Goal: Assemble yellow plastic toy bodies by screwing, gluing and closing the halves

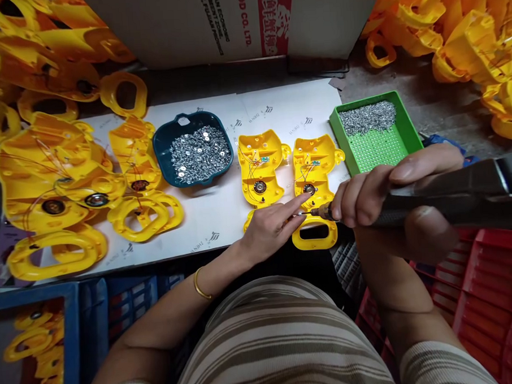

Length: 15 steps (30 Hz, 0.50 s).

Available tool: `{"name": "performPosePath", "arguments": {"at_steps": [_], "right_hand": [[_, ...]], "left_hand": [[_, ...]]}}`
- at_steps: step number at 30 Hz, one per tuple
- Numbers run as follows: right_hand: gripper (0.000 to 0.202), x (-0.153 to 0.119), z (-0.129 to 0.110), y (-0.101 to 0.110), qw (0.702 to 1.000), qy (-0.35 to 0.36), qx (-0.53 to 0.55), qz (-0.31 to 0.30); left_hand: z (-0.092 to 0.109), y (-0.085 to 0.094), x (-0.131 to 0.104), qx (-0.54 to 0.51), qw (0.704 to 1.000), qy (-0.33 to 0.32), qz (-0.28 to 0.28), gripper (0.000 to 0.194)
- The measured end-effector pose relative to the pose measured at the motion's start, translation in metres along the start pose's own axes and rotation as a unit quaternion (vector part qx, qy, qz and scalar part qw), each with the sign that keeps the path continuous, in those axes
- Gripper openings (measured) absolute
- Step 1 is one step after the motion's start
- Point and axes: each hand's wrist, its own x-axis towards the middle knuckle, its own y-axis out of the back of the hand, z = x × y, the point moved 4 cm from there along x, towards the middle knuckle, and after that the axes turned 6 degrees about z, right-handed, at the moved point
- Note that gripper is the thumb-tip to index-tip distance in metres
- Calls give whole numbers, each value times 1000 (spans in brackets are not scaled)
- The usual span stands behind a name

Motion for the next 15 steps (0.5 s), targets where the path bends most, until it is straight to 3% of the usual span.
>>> {"name": "performPosePath", "arguments": {"at_steps": [11, 15], "right_hand": [[16, -5, 0, -3, 999, -18, 18, 36], [17, -5, 3, -4, 1000, -13, -8, 10]], "left_hand": [[-1, -4, -1, 34, 999, -32, -10, 36], [-1, -6, -1, 35, 998, -43, -18, 39]]}}
